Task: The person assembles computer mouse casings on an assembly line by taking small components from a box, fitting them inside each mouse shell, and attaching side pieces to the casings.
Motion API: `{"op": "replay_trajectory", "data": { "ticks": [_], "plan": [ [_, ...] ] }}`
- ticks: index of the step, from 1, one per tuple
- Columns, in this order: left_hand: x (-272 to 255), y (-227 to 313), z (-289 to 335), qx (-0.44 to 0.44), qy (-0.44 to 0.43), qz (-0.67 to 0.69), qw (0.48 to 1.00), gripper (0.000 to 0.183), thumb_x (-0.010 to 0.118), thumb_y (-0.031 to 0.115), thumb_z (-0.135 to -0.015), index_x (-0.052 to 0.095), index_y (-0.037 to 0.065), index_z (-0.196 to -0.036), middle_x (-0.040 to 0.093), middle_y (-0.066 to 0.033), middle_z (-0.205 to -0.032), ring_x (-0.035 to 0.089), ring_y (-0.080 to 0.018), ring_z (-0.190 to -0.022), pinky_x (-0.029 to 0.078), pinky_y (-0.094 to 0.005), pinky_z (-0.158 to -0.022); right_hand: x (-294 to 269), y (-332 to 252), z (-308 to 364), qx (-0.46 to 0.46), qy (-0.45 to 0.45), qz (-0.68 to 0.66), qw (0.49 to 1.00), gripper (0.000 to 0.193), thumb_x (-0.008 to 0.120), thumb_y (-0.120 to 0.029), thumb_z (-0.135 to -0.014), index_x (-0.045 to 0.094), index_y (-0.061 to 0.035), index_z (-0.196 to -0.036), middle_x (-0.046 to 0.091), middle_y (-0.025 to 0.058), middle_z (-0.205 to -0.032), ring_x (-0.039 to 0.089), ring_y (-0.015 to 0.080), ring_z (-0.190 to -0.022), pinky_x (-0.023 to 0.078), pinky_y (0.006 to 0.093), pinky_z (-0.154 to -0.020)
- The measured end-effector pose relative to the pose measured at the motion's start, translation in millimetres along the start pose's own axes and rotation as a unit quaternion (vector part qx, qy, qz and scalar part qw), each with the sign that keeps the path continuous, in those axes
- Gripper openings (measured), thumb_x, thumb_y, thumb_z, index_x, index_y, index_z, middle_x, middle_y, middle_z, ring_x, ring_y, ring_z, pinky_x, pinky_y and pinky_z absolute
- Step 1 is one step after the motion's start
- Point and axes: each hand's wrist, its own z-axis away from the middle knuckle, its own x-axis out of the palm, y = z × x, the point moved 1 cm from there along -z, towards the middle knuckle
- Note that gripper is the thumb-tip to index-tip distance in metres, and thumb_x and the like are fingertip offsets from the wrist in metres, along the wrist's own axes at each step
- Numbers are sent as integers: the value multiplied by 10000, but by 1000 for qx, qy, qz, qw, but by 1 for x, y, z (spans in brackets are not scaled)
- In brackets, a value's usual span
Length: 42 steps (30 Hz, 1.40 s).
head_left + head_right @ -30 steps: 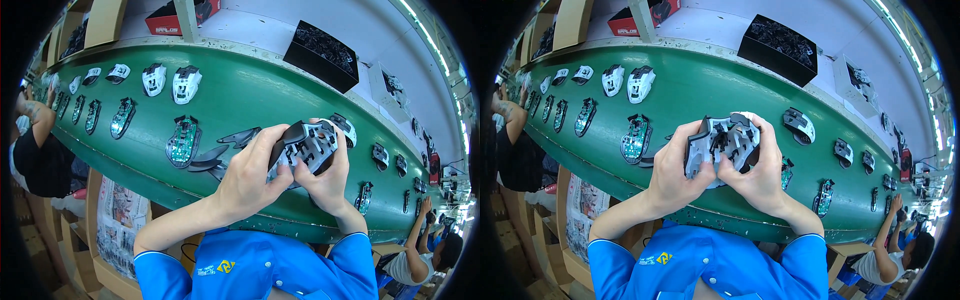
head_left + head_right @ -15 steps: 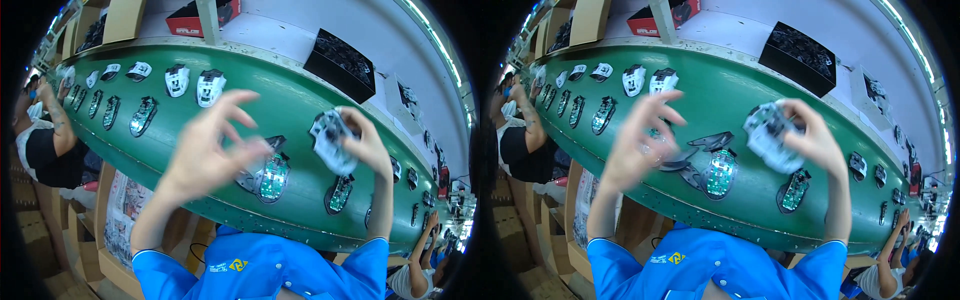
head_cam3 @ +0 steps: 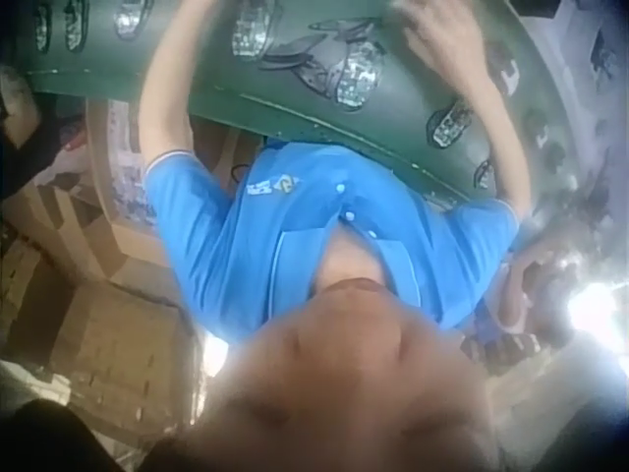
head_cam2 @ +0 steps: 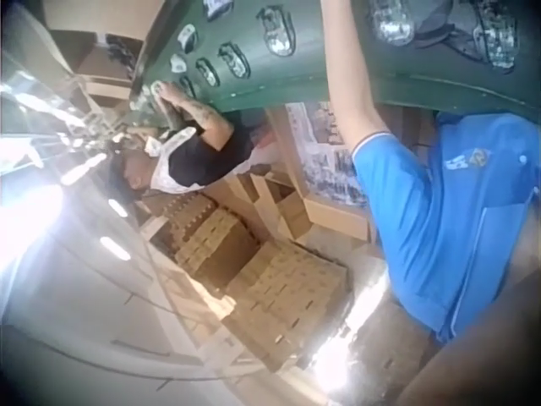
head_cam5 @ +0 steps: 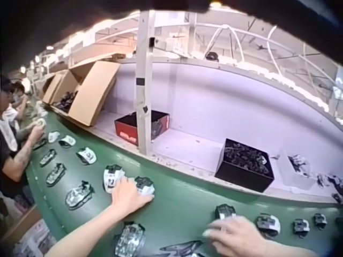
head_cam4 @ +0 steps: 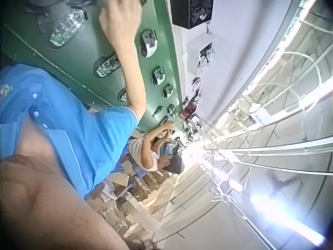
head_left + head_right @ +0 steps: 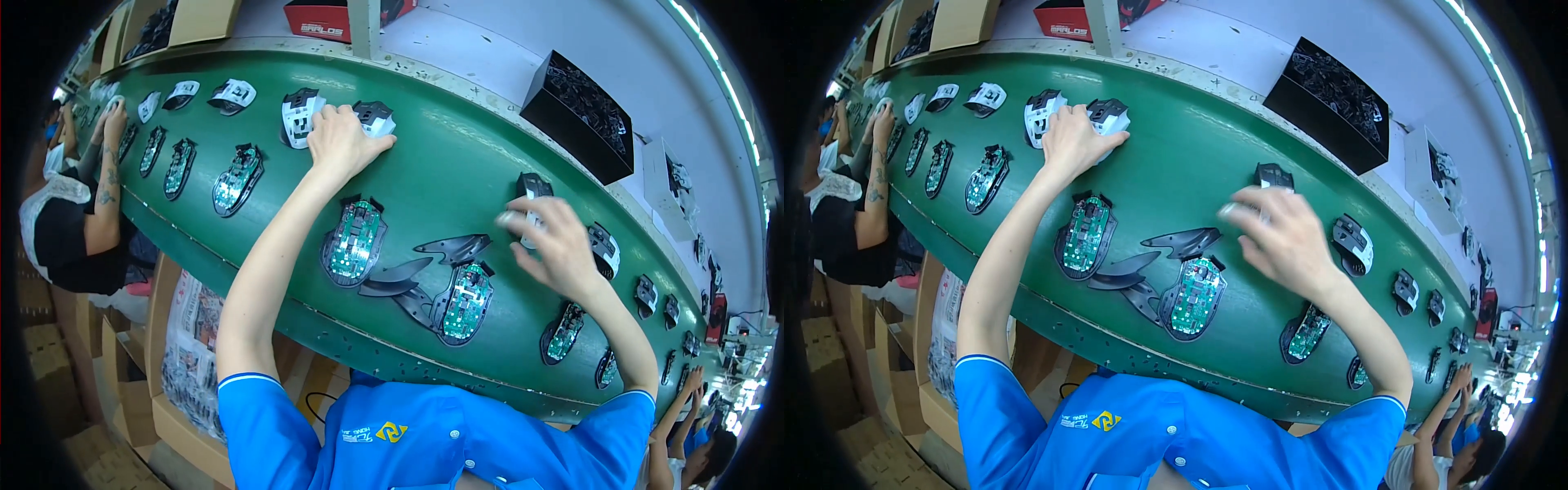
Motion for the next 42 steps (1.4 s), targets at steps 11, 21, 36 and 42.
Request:
{"op": "replay_trajectory", "data": {
  "ticks": [11,21,36,42],
  "plan": [
    [-79,24,89,-208,-314,758,532,501,611,435,-850,400,133,-1188,507,-15,-874,471,-72,-562,303,-187,-353,31,12,-8,-35,4,-172,985,198,636,-63,-776,637,-44,-973,623,72,-967,576,241,-861,477,332,-712],
    [-106,57,132,-25,-417,737,532,989,801,118,-648,190,15,-1418,433,-107,-1282,431,-188,-1197,388,-327,-975,-59,-39,-6,281,3,-650,706,199,652,-57,-840,659,16,-1025,647,131,-985,629,141,-755,570,250,-582],
    [-112,69,164,111,-317,634,697,1099,802,52,-615,75,51,-1439,211,-176,-1346,276,-287,-1297,374,-398,-1038,-66,-62,12,212,44,-500,839,236,740,-41,-744,719,-74,-977,543,18,-832,499,89,-746,435,222,-633],
    [-111,71,168,117,-314,638,693,1103,805,64,-616,69,41,-1437,203,-178,-1348,254,-289,-1304,371,-404,-1043,-66,-64,18,236,43,-539,807,251,761,-46,-714,726,-79,-961,565,10,-795,494,93,-751,411,225,-635]
  ]
}}
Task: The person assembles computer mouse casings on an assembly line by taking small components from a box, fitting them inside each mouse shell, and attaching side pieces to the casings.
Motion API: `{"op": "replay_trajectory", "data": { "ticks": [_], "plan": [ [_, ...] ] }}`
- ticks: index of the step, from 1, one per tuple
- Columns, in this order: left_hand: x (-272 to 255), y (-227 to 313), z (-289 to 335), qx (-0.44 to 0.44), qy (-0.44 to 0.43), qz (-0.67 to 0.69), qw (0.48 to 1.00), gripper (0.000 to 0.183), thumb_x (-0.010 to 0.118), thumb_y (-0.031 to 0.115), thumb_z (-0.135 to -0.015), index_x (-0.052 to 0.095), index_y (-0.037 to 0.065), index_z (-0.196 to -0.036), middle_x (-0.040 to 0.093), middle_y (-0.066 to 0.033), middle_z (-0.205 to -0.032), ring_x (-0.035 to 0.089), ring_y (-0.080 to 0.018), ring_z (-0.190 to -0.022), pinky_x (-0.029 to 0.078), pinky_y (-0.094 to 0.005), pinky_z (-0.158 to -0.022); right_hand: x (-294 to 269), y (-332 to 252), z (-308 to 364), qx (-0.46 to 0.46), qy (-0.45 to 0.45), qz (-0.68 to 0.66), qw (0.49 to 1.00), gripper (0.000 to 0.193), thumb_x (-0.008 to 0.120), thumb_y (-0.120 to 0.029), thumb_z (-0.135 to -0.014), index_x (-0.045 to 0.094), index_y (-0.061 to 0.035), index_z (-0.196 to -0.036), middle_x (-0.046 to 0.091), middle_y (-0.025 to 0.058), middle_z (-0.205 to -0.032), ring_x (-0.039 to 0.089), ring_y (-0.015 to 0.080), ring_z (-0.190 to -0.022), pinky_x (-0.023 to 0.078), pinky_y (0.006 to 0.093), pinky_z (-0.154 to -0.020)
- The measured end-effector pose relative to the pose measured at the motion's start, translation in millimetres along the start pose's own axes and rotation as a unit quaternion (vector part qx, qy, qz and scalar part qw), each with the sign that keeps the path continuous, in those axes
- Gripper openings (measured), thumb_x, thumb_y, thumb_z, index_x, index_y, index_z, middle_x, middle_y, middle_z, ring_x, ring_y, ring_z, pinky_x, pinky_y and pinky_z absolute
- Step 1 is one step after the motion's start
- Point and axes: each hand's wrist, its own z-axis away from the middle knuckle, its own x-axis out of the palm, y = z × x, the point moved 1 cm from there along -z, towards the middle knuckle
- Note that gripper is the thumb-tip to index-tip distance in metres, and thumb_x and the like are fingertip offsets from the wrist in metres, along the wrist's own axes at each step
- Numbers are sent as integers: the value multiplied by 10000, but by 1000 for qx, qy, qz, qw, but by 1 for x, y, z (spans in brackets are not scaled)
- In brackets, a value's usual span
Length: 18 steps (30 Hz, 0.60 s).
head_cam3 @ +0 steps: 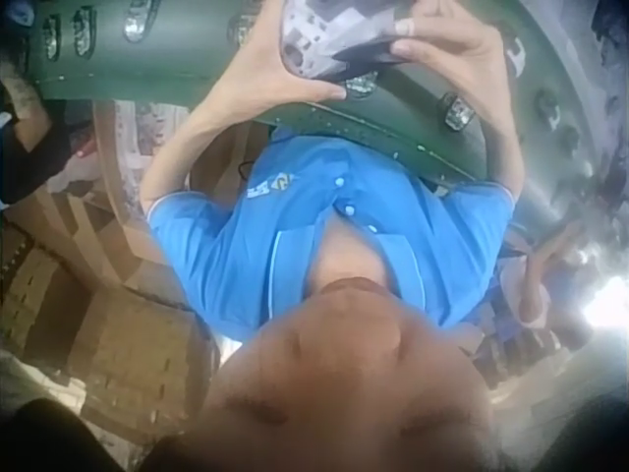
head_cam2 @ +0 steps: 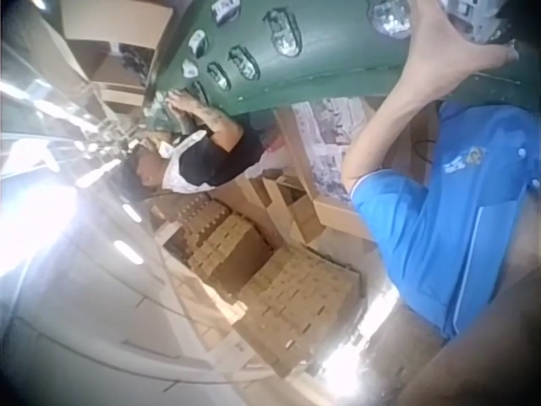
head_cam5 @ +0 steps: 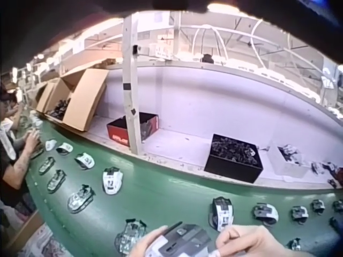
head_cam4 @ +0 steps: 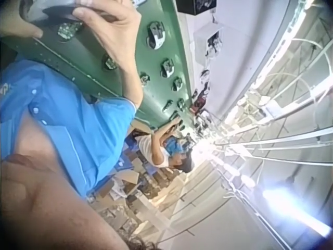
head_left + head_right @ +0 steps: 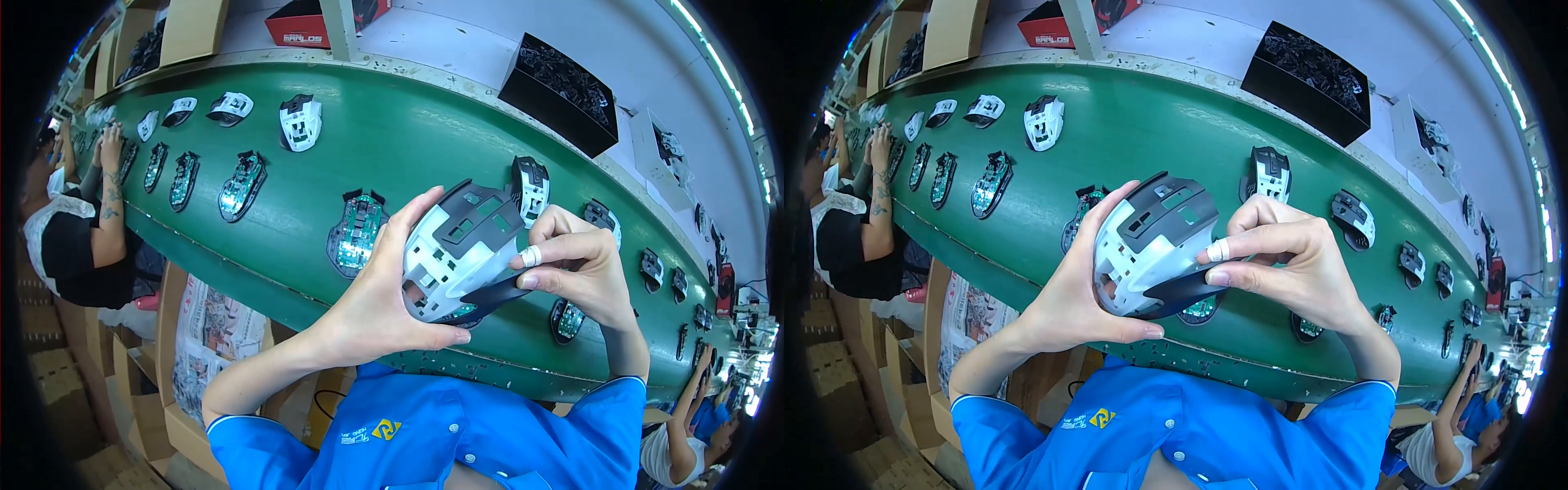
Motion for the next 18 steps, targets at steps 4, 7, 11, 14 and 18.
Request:
{"op": "replay_trajectory", "data": {
  "ticks": [4,7,11,14,18],
  "plan": [
    [2,-2,3,4,12,-15,1000,1094,809,80,-613,89,38,-1435,236,-180,-1328,277,-293,-1285,385,-395,-1027,2,1,2,-38,3,29,999,258,774,-47,-695,728,-79,-948,555,0,-791,493,92,-746,411,223,-636],
    [4,-2,6,20,26,-66,997,1055,817,120,-603,153,23,-1419,306,-185,-1272,340,-301,-1223,400,-393,-997,6,0,3,-61,6,36,997,256,782,-46,-682,730,-77,-930,547,-6,-794,492,92,-745,408,224,-638],
    [5,2,10,-52,11,-51,997,1041,817,40,-625,130,1,-1405,317,-158,-1358,365,-226,-1273,340,-356,-1038,3,4,2,-130,2,95,987,279,800,-44,-659,714,-69,-923,549,15,-840,526,102,-783,467,229,-642],
    [7,3,12,-50,11,-84,995,965,805,33,-635,174,-19,-1363,363,-145,-1277,392,-216,-1235,360,-341,-1013,6,4,3,-108,48,31,993,321,810,-44,-648,677,-55,-940,552,47,-894,575,117,-824,546,239,-662],
    [9,2,12,33,41,-159,986,917,816,129,-610,277,-20,-1337,377,-166,-1146,438,-276,-1091,418,-354,-909,3,4,3,-122,22,44,991,315,805,-31,-660,627,-20,-919,551,65,-924,615,122,-798,577,227,-647]
  ]
}}
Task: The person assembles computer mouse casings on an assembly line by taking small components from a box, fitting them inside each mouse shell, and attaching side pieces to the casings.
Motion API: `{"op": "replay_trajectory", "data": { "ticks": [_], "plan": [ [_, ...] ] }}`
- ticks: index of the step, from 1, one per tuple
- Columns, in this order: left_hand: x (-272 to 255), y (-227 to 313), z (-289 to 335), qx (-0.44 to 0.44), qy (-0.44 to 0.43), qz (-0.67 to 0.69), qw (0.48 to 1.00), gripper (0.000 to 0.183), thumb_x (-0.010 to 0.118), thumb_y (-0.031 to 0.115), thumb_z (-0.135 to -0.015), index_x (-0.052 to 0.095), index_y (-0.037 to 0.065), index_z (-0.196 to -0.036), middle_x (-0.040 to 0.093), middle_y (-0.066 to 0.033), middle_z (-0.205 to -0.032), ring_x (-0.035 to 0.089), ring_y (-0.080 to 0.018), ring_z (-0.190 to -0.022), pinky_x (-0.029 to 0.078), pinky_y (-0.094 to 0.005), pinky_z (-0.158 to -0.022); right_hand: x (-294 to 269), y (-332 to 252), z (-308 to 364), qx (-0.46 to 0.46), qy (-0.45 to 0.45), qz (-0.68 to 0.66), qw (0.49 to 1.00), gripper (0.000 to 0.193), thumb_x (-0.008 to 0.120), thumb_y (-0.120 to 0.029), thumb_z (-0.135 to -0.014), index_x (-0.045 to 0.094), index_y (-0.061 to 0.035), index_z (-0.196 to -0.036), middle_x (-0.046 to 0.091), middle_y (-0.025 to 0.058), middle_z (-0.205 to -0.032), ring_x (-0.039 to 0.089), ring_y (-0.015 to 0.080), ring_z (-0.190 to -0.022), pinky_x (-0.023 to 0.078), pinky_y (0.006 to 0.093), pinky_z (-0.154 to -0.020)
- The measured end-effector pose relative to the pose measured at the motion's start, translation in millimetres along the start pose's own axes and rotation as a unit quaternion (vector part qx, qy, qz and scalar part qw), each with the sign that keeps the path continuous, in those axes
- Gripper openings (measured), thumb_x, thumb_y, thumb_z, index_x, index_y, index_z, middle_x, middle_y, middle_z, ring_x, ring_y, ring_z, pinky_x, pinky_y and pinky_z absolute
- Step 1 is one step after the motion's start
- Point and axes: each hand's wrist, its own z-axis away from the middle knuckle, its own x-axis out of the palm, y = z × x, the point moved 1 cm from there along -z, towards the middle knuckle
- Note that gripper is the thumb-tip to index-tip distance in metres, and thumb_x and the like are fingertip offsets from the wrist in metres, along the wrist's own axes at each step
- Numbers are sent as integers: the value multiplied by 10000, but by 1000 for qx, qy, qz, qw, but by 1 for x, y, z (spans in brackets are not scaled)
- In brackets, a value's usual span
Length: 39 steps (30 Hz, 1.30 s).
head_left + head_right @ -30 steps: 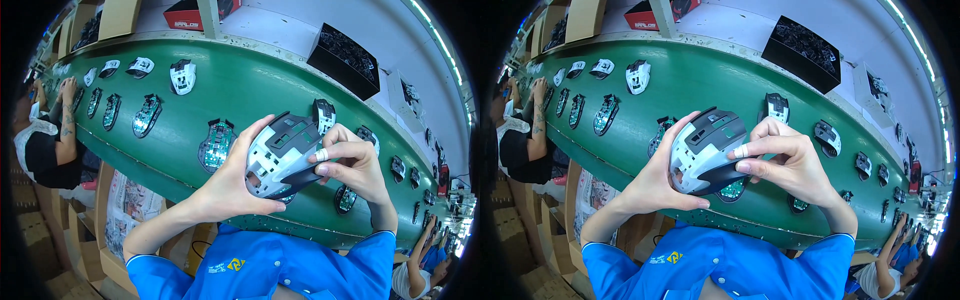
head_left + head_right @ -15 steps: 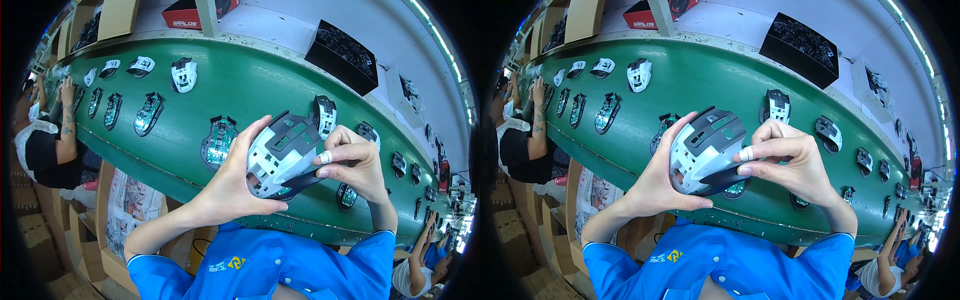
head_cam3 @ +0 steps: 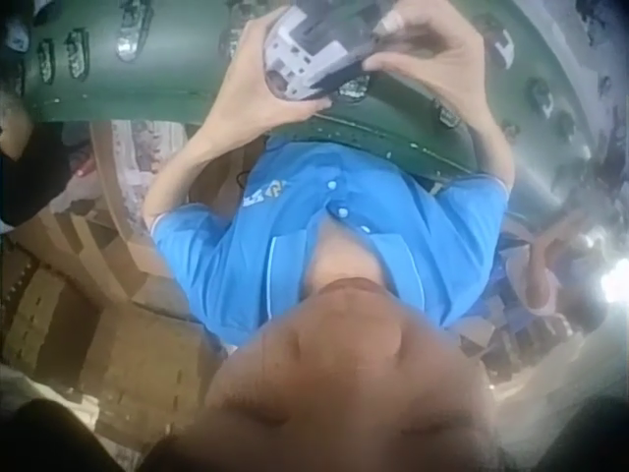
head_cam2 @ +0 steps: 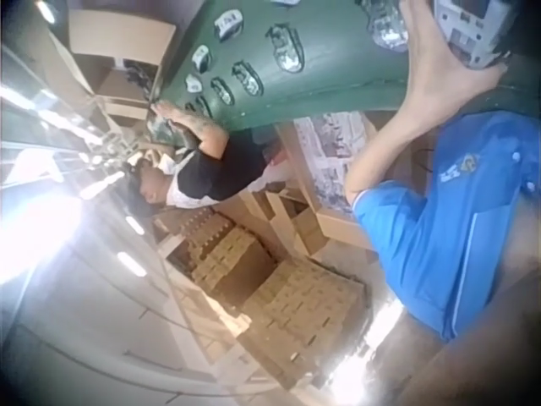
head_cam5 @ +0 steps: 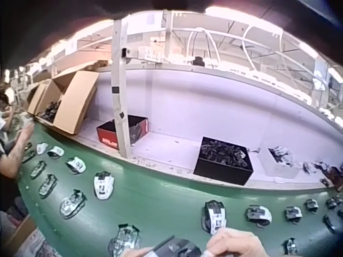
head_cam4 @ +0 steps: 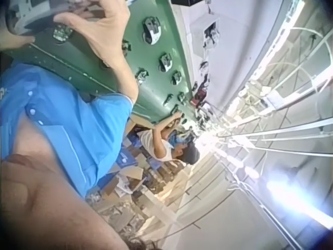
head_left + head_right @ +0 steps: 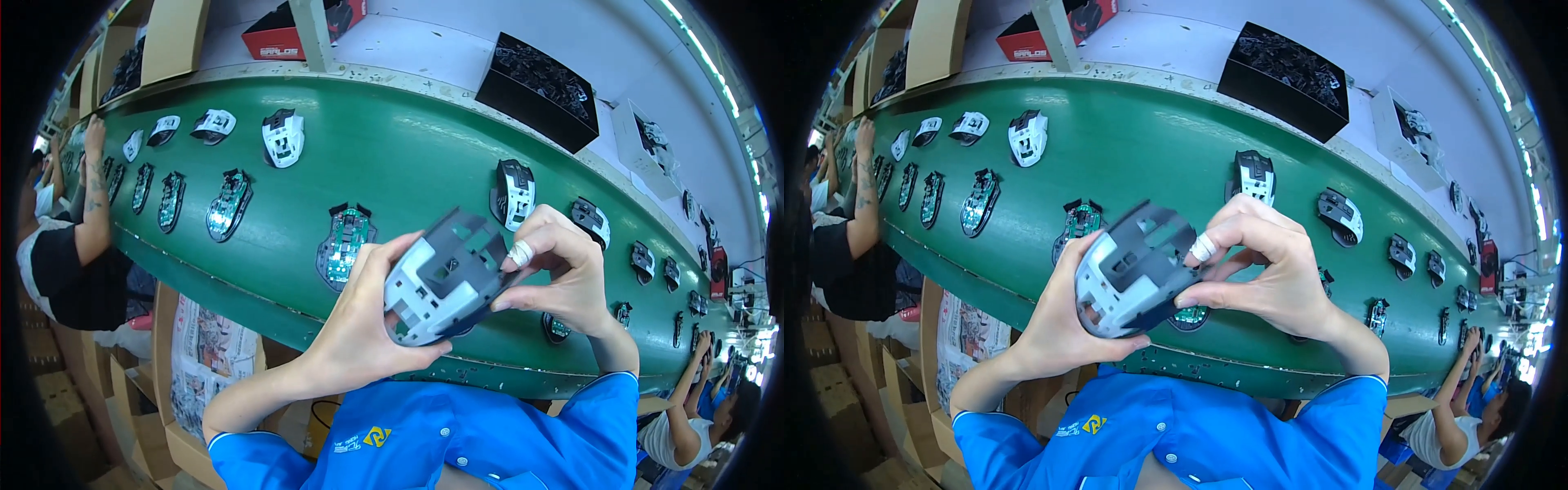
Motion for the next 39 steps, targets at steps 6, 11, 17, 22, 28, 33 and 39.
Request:
{"op": "replay_trajectory", "data": {
  "ticks": [6,11,17,22,28,33,39],
  "plan": [
    [3,-4,2,19,6,-10,1000,890,816,151,-599,312,-31,-1310,429,-176,-1140,459,-291,-1077,416,-373,-894,-2,0,-3,113,-12,-54,992,488,835,-35,-614,571,-39,-1025,522,57,-995,566,108,-871,558,213,-654],
    [4,11,-4,113,17,-109,987,849,821,191,-588,398,-37,-1288,503,-178,-1108,561,-293,-1002,480,-358,-824,-3,24,-15,96,-127,-223,962,1078,892,-152,-523,293,-29,-1411,295,180,-1446,415,281,-1260,338,471,-1054],
    [1,5,-3,192,67,-150,968,796,828,191,-568,486,-39,-1250,572,-186,-1069,630,-281,-906,526,-322,-747,7,31,-10,123,-116,-274,947,1034,925,-236,-462,406,22,-1318,521,212,-1263,492,295,-1207,406,405,-1013],
    [0,1,-7,171,53,-117,977,775,834,219,-542,525,-64,-1195,617,-180,-982,648,-258,-867,519,-328,-738,10,45,-9,126,-75,-252,957,1032,929,-366,-410,476,15,-1255,535,200,-1234,507,282,-1186,402,411,-1014],
    [1,-2,-6,164,50,-115,978,771,836,221,-540,529,-71,-1185,618,-180,-982,648,-259,-849,519,-325,-735,22,55,-1,144,-64,-383,910,1055,927,-229,-454,394,13,-1332,394,158,-1389,416,241,-1265,324,395,-1081],
    [1,0,-6,151,17,-94,984,767,834,225,-538,533,-66,-1180,615,-187,-1007,648,-268,-871,519,-334,-753,22,51,0,119,-76,-383,913,1015,925,-217,-461,402,-4,-1305,436,118,-1322,455,217,-1207,352,370,-1052],
    [2,3,-6,173,28,-118,977,800,837,232,-531,514,-70,-1198,597,-216,-1066,640,-297,-928,520,-345,-779,21,35,1,118,-83,-366,919,1010,911,-224,-497,376,-2,-1324,437,136,-1328,435,226,-1236,352,381,-1052]
  ]
}}
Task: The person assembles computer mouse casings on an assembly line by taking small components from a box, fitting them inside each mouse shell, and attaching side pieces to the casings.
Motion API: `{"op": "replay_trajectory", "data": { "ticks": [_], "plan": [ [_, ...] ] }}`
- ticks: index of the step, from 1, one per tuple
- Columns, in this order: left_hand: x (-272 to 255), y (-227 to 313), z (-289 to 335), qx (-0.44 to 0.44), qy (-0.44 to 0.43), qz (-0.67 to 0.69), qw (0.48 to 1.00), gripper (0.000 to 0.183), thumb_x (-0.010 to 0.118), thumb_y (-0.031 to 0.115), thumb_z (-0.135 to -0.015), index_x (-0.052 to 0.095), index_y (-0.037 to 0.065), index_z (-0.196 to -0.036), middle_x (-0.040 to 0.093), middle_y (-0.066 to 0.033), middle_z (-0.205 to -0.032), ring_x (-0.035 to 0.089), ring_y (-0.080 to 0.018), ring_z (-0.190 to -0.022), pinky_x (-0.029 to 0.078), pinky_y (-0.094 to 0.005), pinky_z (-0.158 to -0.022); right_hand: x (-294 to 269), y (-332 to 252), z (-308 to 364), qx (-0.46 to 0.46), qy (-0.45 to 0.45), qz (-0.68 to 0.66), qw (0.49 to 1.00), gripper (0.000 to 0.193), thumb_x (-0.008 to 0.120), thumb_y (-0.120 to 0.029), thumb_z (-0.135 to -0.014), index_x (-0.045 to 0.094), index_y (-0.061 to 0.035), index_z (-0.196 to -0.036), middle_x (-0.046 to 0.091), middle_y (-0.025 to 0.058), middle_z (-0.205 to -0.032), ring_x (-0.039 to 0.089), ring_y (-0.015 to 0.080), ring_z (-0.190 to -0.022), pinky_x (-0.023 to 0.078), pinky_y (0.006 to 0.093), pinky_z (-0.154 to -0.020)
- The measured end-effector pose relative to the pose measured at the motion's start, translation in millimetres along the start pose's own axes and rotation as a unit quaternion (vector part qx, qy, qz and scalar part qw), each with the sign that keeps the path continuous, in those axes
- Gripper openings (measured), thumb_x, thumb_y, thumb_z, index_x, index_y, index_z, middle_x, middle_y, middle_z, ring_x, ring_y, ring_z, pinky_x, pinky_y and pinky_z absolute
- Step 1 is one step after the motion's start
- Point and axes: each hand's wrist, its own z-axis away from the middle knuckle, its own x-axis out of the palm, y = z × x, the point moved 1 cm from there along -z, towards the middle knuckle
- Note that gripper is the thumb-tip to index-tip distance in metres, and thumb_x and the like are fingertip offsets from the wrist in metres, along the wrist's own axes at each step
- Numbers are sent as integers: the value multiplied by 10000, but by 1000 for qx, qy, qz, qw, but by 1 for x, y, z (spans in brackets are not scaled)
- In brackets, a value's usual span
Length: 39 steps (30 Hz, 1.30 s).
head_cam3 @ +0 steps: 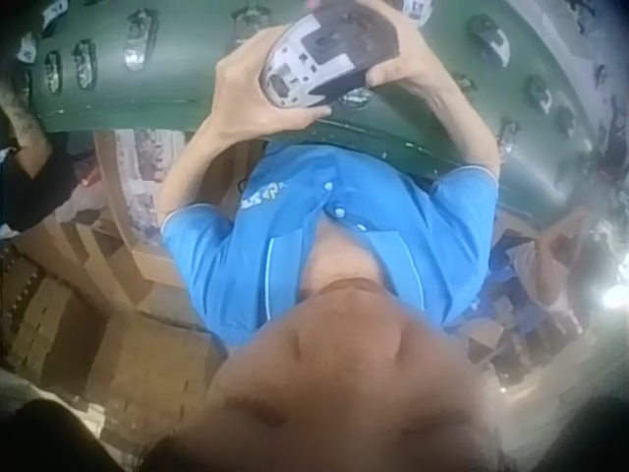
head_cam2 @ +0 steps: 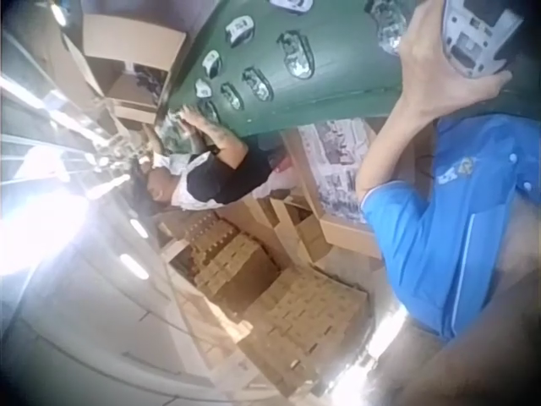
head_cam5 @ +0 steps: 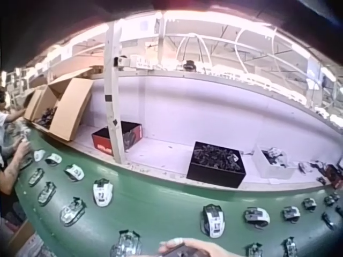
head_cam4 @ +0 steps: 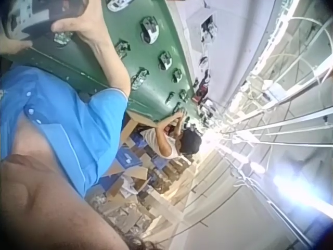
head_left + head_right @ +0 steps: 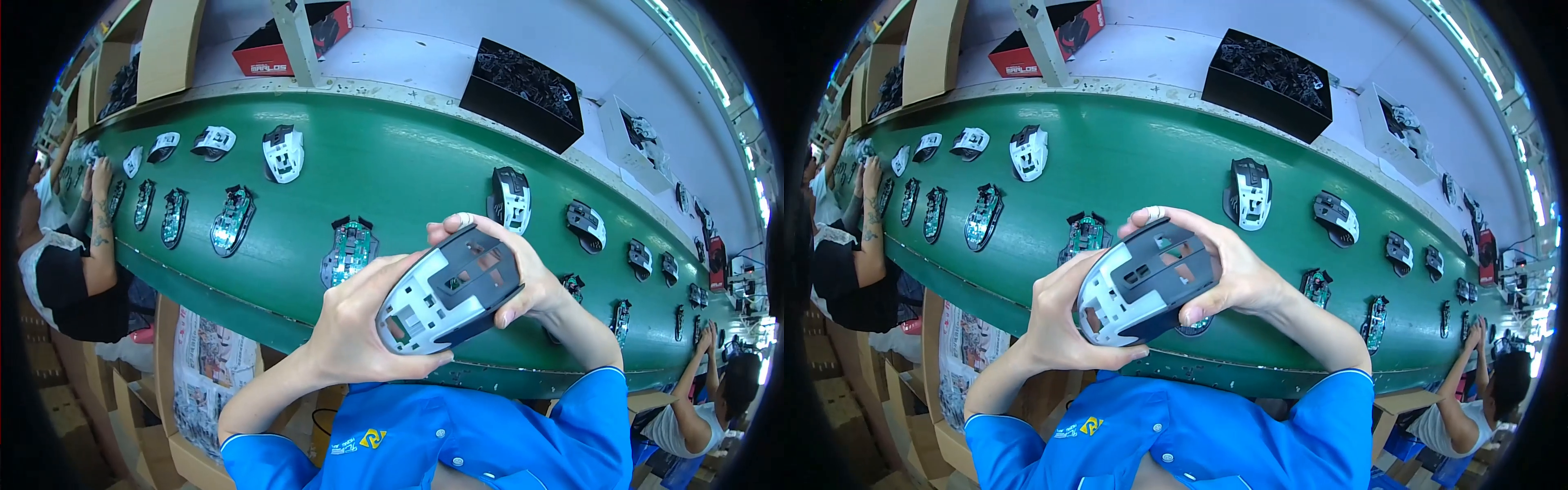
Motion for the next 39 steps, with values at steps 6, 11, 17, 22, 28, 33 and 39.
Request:
{"op": "replay_trajectory", "data": {
  "ticks": [6,11,17,22,28,33,39],
  "plan": [
    [0,-1,-2,0,4,-22,1000,751,840,244,-533,545,-67,-1149,609,-205,-1052,646,-289,-920,521,-335,-768,0,0,0,7,14,-28,999,978,886,-183,-532,368,5,-1340,480,153,-1304,469,238,-1215,364,375,-1042],
    [7,1,-5,-74,-34,19,997,815,834,243,-587,450,-47,-1244,535,-185,-1116,578,-295,-1005,473,-371,-853,-11,7,3,-1,21,-22,1000,953,876,-175,-545,378,-3,-1339,461,153,-1329,450,242,-1238,358,399,-1054],
    [16,-5,-15,-51,40,79,995,721,860,237,-570,560,-57,-1157,594,-161,-1047,617,-243,-929,505,-320,-792,-10,0,6,-63,8,108,992,939,886,-155,-536,395,-1,-1321,434,148,-1365,444,237,-1246,360,403,-1057],
    [18,-9,-18,-65,40,95,993,671,855,225,-574,592,-67,-1118,615,-161,-1015,621,-218,-912,506,-310,-791,-10,-1,7,-37,27,100,994,911,881,-165,-556,405,-6,-1317,447,136,-1353,446,227,-1244,365,394,-1051],
    [-3,-26,-25,-335,-6,344,877,626,776,175,-675,504,-28,-1201,602,-66,-851,554,-81,-562,440,-198,-409,-55,-46,-4,-7,-37,337,941,779,806,-178,-682,420,-40,-1344,529,117,-1288,490,228,-1196,381,375,-1014],
    [-27,-46,-3,-323,78,564,756,831,613,555,-751,389,-40,-1286,546,-174,-1113,541,-161,-660,435,-241,-404,-215,-132,-12,-96,321,826,453,234,660,-102,-742,691,-61,-971,668,157,-937,622,310,-881,508,370,-777],
    [-25,-60,-16,-340,89,570,742,827,612,590,-749,440,-52,-1241,541,-140,-1099,523,-186,-825,456,-277,-448,-306,-139,-46,33,305,687,658,251,702,-246,-738,721,-74,-921,696,101,-812,656,213,-676,525,337,-645]
  ]
}}
